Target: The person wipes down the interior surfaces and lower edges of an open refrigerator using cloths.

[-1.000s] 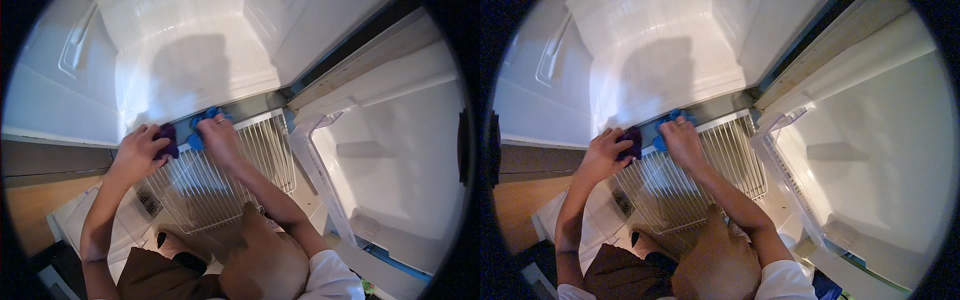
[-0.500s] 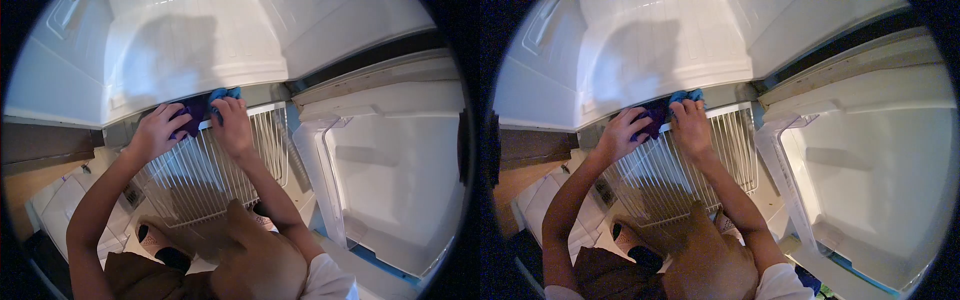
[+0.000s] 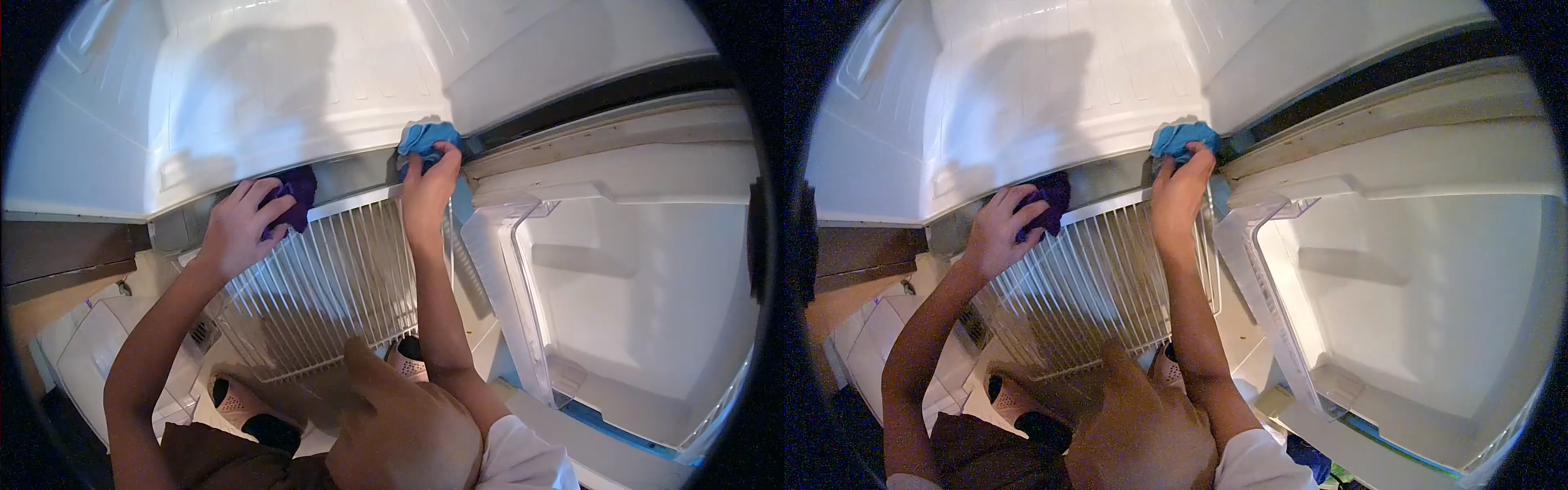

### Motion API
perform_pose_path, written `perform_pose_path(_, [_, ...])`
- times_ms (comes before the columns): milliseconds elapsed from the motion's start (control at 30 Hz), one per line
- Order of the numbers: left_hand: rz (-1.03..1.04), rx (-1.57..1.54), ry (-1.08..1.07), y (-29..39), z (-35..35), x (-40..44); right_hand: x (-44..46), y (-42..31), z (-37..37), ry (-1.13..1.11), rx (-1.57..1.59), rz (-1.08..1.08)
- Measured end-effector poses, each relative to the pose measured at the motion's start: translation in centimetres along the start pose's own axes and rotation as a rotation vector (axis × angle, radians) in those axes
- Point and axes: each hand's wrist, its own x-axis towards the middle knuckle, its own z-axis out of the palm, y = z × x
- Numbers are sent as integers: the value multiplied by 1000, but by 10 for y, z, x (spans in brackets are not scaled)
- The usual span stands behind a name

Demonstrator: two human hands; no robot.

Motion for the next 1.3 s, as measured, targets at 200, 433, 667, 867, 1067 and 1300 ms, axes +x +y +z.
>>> perform_pose_path(200, [27, 57, 43, 4, 2, 4, 1, -5, 8, 47, -43, 35])
perform_pose_path(433, [-9, 83, 25, 13, 2, 12, 0, -13, -25, -143, 111, -81])
perform_pose_path(667, [-38, 110, 44, 15, 6, 9, 16, -1, 14, 61, -384, -85])
perform_pose_path(867, [-44, 99, 10, 12, 6, 10, 19, 14, -4, -35, -54, 38])
perform_pose_path(1067, [-59, 109, 4, 17, 7, 9, 31, 4, 11, 21, -267, 169])
perform_pose_path(1300, [-67, 117, -19, 17, 9, 9, 19, 10, -12, -8, -71, 193])
